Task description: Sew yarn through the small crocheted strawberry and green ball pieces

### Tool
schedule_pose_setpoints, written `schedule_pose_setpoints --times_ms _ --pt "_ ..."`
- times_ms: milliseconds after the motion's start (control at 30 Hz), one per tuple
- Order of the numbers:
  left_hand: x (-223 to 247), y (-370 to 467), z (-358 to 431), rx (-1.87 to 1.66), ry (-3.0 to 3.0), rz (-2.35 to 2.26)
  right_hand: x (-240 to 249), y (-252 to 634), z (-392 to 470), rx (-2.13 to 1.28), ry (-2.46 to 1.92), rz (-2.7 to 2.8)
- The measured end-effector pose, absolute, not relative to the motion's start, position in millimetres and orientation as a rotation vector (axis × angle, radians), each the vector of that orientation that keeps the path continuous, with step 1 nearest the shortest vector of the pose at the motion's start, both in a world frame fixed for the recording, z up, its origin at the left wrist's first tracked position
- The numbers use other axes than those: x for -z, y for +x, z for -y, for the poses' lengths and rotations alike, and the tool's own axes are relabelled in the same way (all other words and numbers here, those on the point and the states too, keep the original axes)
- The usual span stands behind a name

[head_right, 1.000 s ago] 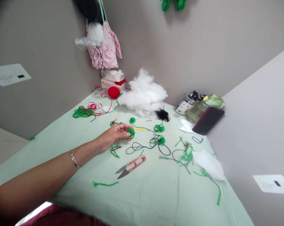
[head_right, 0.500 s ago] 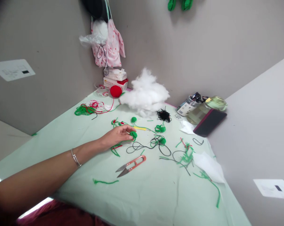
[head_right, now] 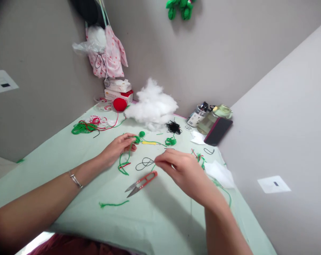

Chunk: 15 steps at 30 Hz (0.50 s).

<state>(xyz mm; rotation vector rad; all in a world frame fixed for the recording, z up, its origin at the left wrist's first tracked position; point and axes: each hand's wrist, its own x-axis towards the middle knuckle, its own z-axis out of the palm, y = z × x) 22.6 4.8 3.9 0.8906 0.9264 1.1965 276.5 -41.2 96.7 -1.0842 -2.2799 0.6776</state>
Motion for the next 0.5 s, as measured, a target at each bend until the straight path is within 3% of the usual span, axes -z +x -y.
schedule_pose_setpoints --times_ms 167,500 --pt "-8 20 -4 -1.22 0.814 -0.902 -58 273 12 0.197 -1.512 2.665" --pt "-6 25 -1 -1.121 0.719 -0.833 -31 244 7 0.531 -1.375 3.048"
